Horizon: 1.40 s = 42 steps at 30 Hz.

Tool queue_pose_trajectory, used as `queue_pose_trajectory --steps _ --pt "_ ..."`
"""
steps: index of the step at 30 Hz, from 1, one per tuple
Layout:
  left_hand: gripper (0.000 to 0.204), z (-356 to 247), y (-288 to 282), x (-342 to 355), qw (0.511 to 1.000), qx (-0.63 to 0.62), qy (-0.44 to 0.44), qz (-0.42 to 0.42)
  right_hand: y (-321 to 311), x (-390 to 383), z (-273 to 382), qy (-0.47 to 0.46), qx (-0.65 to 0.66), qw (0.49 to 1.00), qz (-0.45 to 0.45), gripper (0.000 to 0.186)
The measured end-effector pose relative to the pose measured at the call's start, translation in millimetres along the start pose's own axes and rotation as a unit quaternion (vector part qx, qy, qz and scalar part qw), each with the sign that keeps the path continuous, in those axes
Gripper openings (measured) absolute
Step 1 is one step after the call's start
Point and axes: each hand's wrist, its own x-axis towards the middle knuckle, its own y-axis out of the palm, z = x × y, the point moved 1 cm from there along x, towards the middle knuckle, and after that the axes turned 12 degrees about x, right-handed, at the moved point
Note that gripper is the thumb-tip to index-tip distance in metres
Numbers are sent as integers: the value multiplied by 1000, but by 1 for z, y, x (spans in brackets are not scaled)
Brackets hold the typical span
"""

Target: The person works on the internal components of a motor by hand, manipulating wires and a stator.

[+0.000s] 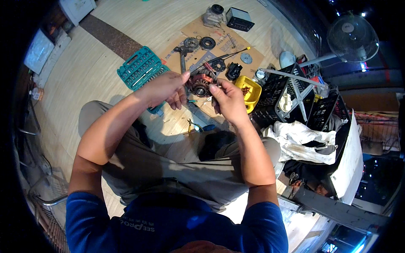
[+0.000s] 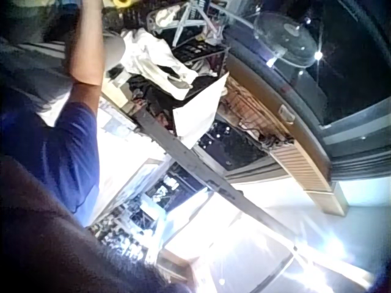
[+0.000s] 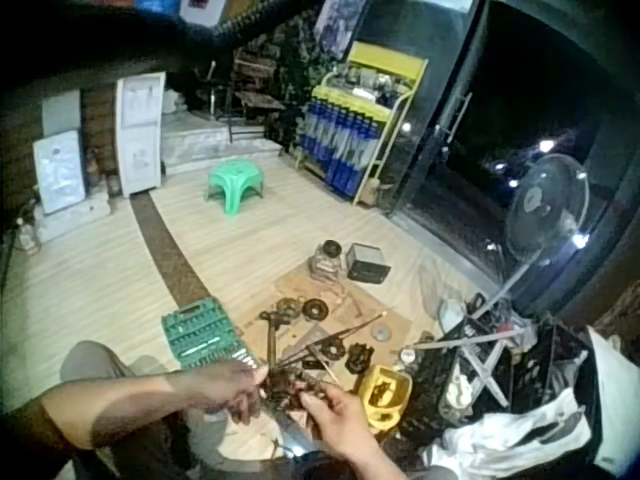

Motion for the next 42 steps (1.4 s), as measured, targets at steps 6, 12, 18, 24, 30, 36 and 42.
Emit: queue_pose_trajectory --steps 6,12,18,24,30,36,42 --pt "47 5 3 6 993 107 42 -2 -1 2 -3 89 151 984 -10 26" --pt "36 4 15 12 997 5 77 -27 -6 6 -12 81 231 969 -4 28" --pt "33 3 11 7 995 -30 79 -43 -1 6 -9 93 283 955 -7 37" --pt "34 3 10 9 995 -29 84 -39 -5 6 -13 94 266 959 1 47" --pt "33 7 6 11 995 -50 82 -35 -4 6 -12 104 290 951 11 49" --pt "32 4 8 9 995 -51 81 -32 -5 4 -11 108 289 951 4 48" --pt "32 5 7 9 995 -46 78 -38 -6 5 -13 107 275 956 9 51"
